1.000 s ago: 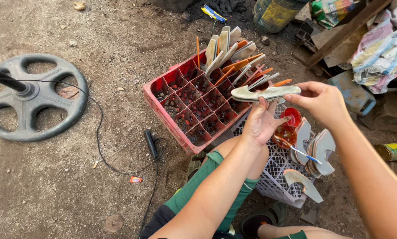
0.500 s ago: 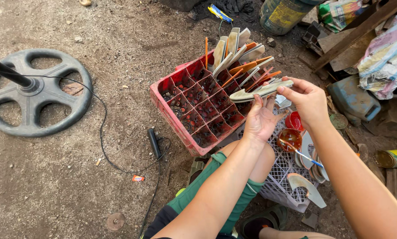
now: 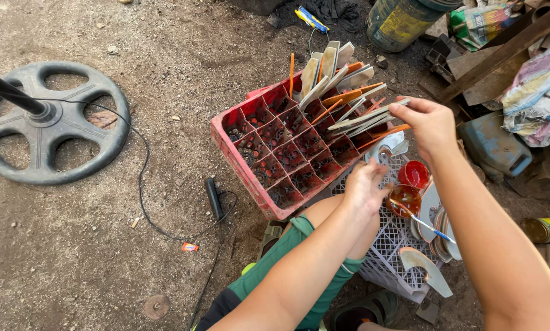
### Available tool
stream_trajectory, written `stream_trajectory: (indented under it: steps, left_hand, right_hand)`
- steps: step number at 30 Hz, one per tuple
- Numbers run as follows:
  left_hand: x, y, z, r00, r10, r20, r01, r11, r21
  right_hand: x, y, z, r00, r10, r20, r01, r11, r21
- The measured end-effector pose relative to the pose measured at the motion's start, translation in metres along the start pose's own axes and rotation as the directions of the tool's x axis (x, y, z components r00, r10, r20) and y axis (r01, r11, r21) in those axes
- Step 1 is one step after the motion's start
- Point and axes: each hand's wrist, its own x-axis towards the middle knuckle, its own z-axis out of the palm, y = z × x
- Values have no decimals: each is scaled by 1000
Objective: The person sits on the ground and paints curved plastic parts with orange paint using a brush. They dip the brush into a small container, apply paint to each part, and place the painted parts into a red crate.
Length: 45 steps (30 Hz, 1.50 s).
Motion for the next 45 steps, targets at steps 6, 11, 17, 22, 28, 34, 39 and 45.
stream_trajectory:
  steps: [6, 11, 17, 22, 28, 34, 39, 45]
  left_hand:
    - [-8, 62, -33, 792, 528, 307, -609, 722, 328]
    - [-12, 138, -63, 680, 673, 291, -556, 214, 803]
    - [-3, 157, -72, 678, 649, 346, -420, -45, 907]
    - [4, 147, -67, 726, 580, 370, -383, -106, 917]
    - [5, 149, -58, 756, 561, 336, -310, -145, 940]
    - [5, 150, -52, 759, 556, 339, -317, -140, 938]
    - [0, 147, -45, 605, 568, 558, -367, -422, 829]
    - [8, 148, -23, 442, 476, 760, -302, -719, 626]
  right_hand:
    - [20, 21, 20, 994, -35, 102, 38, 999, -23]
    - [46, 49, 32, 994, -2, 107, 10, 997, -77]
    - [60, 105, 69, 989, -82, 125, 100, 985, -142]
    - [47, 117, 99, 980, -199, -18, 186, 941, -284]
    - [36, 99, 104, 920, -391, -5, 320, 759, -568]
    - [53, 110, 103, 965, -254, 65, 258, 875, -409]
    - [61, 117, 106, 958, -287, -9, 265, 898, -352]
    - [62, 104, 96, 936, -351, -20, 318, 870, -377]
